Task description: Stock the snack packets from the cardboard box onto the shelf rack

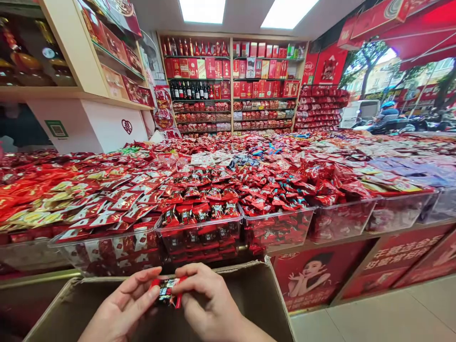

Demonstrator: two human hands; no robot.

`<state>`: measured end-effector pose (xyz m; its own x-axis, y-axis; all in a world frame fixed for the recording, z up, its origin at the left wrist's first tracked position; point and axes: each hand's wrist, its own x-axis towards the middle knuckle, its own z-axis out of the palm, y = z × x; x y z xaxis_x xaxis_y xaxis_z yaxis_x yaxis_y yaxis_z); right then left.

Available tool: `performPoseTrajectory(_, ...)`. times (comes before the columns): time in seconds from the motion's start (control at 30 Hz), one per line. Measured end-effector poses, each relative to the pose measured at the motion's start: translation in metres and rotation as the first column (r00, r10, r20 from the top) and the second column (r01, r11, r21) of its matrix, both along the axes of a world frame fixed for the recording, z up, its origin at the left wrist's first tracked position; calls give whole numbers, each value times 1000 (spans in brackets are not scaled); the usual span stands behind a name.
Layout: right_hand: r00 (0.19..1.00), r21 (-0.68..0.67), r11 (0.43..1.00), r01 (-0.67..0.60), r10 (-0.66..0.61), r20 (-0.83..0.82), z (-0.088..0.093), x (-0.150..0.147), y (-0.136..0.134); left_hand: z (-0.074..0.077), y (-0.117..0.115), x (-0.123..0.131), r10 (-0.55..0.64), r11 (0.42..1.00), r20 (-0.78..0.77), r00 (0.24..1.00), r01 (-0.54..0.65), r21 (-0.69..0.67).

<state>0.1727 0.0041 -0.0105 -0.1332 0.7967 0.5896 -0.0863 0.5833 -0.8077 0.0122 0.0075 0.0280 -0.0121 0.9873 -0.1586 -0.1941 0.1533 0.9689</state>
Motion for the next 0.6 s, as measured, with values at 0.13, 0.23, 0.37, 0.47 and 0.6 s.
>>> performPoseTrajectory(0.13, 962, -399, 905, -146, 35, -272, 3, -2, 3, 4, 0, 2, -38, 996, -61, 997, 43, 73)
performPoseTrajectory(0.23, 960, -529, 835, -152, -3, -280, 4, -4, 6, 3, -1, 0, -61, 997, -74, 995, 65, 52)
performPoseTrajectory(0.37, 959, -556, 816, -158, -8, -285, 3, -3, 3, -1, 0, -6, -104, 995, -37, 994, 104, -8)
performPoseTrajectory(0.47, 992, -374, 926, -50, 2, -130, 3, 1, -3, -2, 2, -9, -118, 991, 3, 993, 118, -55)
performPoseTrajectory(0.6, 944, 195, 980, 50, -110, 311, 6, 8, -7, -4, 3, -7, -85, 991, 82, 993, 93, -95)
